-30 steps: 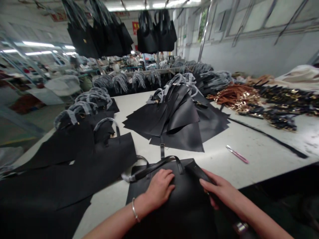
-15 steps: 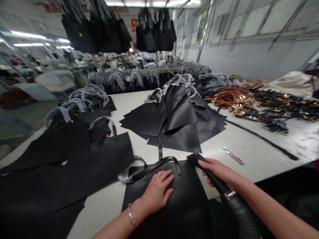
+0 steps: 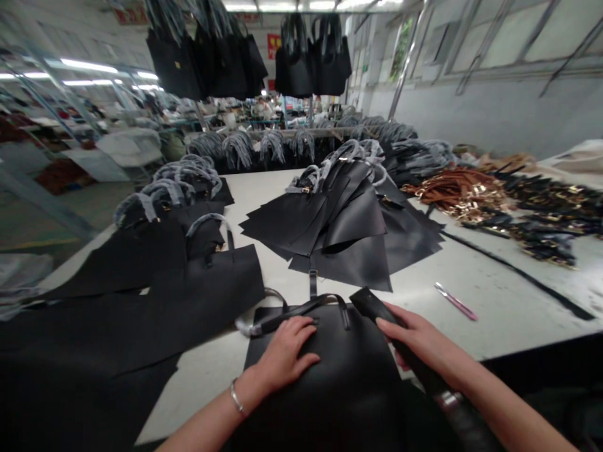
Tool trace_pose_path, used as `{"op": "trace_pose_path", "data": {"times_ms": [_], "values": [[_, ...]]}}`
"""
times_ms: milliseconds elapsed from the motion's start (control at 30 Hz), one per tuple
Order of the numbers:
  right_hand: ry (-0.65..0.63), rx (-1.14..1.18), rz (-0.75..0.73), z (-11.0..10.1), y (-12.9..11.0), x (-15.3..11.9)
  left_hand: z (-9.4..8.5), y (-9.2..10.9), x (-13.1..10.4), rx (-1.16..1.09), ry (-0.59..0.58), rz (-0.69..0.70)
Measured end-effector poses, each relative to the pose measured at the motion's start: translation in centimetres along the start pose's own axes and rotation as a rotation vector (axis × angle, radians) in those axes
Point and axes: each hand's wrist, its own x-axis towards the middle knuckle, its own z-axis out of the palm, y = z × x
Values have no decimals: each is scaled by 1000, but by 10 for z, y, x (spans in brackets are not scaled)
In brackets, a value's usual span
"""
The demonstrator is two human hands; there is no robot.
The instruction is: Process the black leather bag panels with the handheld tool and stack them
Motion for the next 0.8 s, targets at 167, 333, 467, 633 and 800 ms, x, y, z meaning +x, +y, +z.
{"op": "trace_pose_path", "data": {"times_ms": [167, 333, 467, 633, 800], "values": [[-253, -16, 86, 31, -2, -8, 0, -12, -5, 91, 110, -152], [-352, -21, 142, 54, -7, 14, 6, -20, -4, 79, 45, -155], [-369, -21, 103, 66, -16, 34, 9, -24, -3, 69, 42, -150], [-158, -37, -44, 73, -27, 52, 5, -20, -12, 48, 150, -129], [-66, -54, -18, 53, -32, 51, 6, -10, -36, 90, 140, -147]]}}
